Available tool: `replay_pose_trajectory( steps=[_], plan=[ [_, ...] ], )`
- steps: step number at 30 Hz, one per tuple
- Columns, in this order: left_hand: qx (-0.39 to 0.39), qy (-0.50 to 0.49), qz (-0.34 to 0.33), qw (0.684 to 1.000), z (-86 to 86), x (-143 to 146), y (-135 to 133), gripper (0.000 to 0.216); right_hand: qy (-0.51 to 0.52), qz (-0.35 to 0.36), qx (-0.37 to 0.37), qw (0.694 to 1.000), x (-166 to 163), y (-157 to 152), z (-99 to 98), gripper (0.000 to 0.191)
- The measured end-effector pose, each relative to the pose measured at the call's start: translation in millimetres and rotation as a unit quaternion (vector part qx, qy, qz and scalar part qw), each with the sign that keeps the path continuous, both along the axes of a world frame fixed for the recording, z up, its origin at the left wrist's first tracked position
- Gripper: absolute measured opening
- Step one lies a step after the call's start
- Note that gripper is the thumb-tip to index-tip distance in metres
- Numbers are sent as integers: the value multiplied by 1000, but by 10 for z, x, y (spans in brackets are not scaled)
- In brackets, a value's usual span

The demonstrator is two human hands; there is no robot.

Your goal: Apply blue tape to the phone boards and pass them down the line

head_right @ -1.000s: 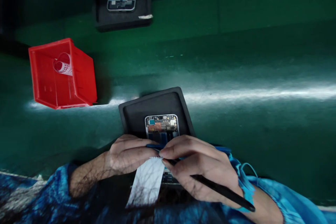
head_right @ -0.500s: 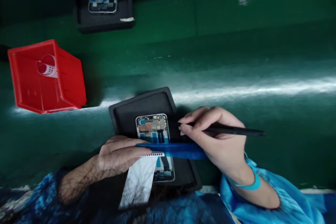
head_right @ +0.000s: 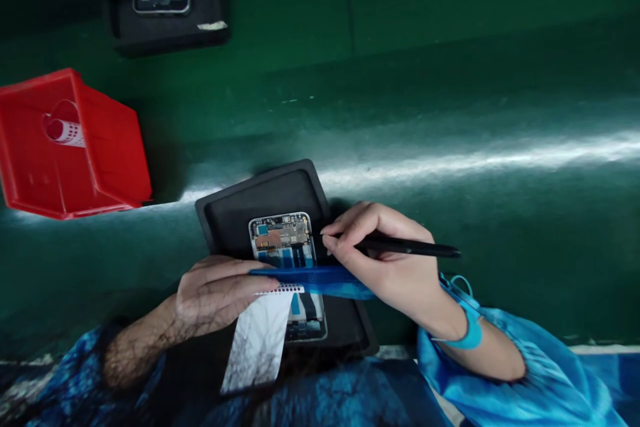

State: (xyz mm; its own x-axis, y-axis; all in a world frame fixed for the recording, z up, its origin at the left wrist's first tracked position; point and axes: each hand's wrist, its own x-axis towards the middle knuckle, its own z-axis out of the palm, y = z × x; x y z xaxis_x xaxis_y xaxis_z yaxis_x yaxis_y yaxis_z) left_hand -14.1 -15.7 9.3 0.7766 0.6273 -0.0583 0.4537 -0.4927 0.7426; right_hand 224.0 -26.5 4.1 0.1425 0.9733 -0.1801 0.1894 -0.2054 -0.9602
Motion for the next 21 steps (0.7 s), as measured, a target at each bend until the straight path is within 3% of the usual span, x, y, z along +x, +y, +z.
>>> replay_pose_trajectory(
  steps=[6,21],
  plan=[
    [23,-40,13,999,-71,22,-28,38,-13,23,12,1000,-18,7,-12,19],
    [37,-48,12,998,-57,39,-2,36,-53,53,49,996,-20,11,3,19]
  ],
)
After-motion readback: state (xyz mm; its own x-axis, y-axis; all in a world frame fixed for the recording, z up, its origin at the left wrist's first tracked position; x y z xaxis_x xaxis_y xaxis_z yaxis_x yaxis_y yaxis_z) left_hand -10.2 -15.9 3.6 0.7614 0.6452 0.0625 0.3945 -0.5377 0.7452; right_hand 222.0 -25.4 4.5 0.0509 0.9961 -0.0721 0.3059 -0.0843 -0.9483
